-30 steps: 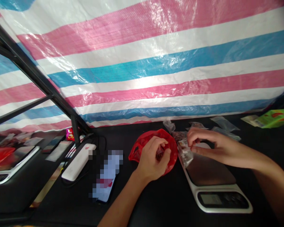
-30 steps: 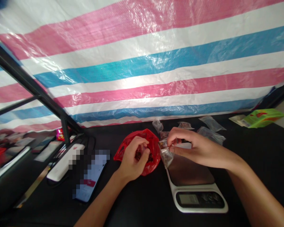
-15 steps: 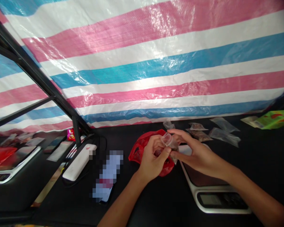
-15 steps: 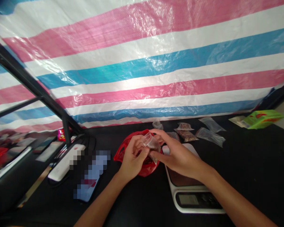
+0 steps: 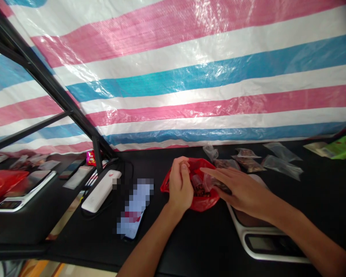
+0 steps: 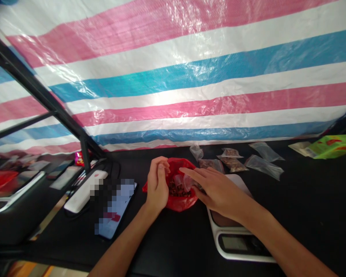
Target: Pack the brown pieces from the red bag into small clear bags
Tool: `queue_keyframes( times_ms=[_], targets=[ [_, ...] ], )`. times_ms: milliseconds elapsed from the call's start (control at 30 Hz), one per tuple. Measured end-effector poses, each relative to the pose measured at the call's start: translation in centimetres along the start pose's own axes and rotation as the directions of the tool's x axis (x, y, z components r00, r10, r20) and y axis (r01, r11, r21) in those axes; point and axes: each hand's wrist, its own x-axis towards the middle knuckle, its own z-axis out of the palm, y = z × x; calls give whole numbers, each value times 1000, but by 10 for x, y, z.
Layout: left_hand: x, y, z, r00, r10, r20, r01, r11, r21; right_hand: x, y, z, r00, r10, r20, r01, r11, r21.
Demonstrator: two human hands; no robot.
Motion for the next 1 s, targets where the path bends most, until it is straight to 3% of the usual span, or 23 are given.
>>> queue_keyframes(
  times_ms=[267,400,700,1000],
  targets=[
    [-2,2,-1,999,33,20,-33,999,2,-1,2,2,1000,-18,11,19,1000,-20],
    [-2,2,-1,999,24,23,-24,1000,-4,-1,1,4,997,-73,13,74,997,-38],
    [-4,-2,-1,1000,-9,10,9,1000,-19,-1,2,6,997,-76,18,77,995,-61],
    [-5,-8,0,1000,-14,9,14,1000,-17,-4,1,7,999,6,36,-6,1000,0]
  ],
)
